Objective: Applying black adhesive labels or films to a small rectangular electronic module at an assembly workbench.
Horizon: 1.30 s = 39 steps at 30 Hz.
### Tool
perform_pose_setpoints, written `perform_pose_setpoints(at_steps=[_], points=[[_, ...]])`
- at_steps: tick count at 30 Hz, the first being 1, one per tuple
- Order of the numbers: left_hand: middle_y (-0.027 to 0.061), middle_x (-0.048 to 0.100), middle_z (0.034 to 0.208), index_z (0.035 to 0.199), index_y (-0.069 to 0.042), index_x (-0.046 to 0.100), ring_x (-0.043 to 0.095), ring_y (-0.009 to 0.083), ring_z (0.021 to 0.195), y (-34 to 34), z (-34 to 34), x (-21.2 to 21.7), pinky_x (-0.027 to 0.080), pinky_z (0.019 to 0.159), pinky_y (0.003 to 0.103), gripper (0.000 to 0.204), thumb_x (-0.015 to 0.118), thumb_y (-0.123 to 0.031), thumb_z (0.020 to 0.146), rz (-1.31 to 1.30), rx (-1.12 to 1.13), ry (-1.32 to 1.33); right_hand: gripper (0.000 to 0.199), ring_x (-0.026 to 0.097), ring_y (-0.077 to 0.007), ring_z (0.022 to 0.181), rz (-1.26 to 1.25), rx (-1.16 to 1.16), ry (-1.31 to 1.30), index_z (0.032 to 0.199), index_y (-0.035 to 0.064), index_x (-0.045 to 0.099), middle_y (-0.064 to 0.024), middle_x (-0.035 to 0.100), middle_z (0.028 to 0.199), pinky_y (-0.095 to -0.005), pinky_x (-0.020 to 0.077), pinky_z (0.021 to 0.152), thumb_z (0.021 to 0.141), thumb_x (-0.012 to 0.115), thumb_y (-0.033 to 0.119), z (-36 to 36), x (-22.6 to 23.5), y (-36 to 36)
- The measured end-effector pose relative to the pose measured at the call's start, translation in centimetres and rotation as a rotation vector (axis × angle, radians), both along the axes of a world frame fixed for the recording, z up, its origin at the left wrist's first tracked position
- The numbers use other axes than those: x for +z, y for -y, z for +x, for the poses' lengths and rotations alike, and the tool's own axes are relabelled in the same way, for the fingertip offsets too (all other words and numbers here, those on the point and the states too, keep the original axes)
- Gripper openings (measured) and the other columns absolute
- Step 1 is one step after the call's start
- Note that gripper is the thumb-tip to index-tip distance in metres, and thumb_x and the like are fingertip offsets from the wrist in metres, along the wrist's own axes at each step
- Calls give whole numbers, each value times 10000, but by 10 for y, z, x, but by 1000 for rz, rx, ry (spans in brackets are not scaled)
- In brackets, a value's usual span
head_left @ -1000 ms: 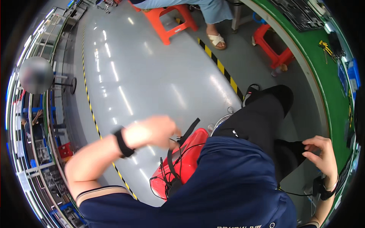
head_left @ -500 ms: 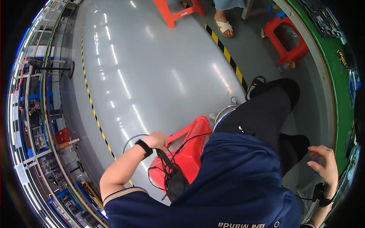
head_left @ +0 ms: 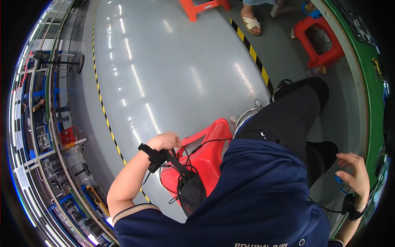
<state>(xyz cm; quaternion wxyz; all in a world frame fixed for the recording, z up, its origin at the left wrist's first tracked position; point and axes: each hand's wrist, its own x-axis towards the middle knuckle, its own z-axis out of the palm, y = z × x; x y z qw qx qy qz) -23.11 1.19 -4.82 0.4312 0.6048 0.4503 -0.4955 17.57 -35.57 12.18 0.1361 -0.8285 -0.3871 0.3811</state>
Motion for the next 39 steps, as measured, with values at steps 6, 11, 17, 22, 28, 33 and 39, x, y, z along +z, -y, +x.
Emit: perform_pose_setpoints(at_steps=[6, 11, 17, 22, 28, 33, 39], points=[[50, 659, 695, 925, -117, 709, 589, 162, 565, -6, -10, 10, 476, 601, 290, 175, 618, -168, 784, 80, -38, 12, 519, 574, -219, 777, 93, 112, -39, 1048, -6, 606, -103, 600, 818, -297, 455, 681, 571, 773, 114, -8, -15, -39], [61, 616, 752, 783, -191, 719, 556, 290, 875, 10, -15, 20, 414, 903, 405, 104, 681, -165, 689, 711, -566, 262, 495, 586, -223, 761, 163, 239, -93, 1045, 14, 613, -103, 611, 818, -296, 457, 675, 578, 763, 85, -7, -25, -62], [94, 599, 780, 901, -79, 678, 557, 323, 765, 12, -52, 25, 474, 728, 375, 229, 689, -205, 710, 1061, -235, 337, 469, 584, -178, 779, 206, 349, -144, 1060, 20, 612, -79, 609, 830, -279, 460, 686, 611, 744, 43, -29, -42, -99], [77, 628, 1040, 1112, -50, 598, 594, 197, 887, 63, -82, 31, 459, 757, 294, 550, 706, -396, 699, -248, 57, 44, 470, 605, -209, 802, 220, 366, -76, 1064, 38, 613, -101, 625, 854, -316, 475, 678, 618, 762, 47, -24, -43, -94], [217, 607, 1030, 1069, 77, 569, 599, 327, 968, 157, -23, 42, 471, 837, 362, 903, 706, -636, 531, 244, -166, 46, 463, 589, -180, 793, 110, 295, -164, 1074, 41, 615, -63, 619, 851, -292, 457, 694, 632, 751, 66, -20, -53, -67], [173, 637, 802, 864, 40, 639, 638, 267, 741, 139, -35, 34, 502, 644, 333, 575, 729, -439, 560, 94, -144, 31, 471, 595, -179, 794, 129, 283, -174, 1075, 35, 613, -64, 619, 851, -286, 460, 695, 628, 757, 70, -22, -57, -67], [62, 620, 828, 960, -22, 592, 602, 135, 729, 112, -52, 45, 477, 573, 253, 550, 797, -384, 599, -275, 152, -279, 465, 594, -192, 796, 188, 262, -214, 1079, 41, 614, -78, 620, 850, -304, 475, 682, 644, 769, 94, -14, -68, -59]])
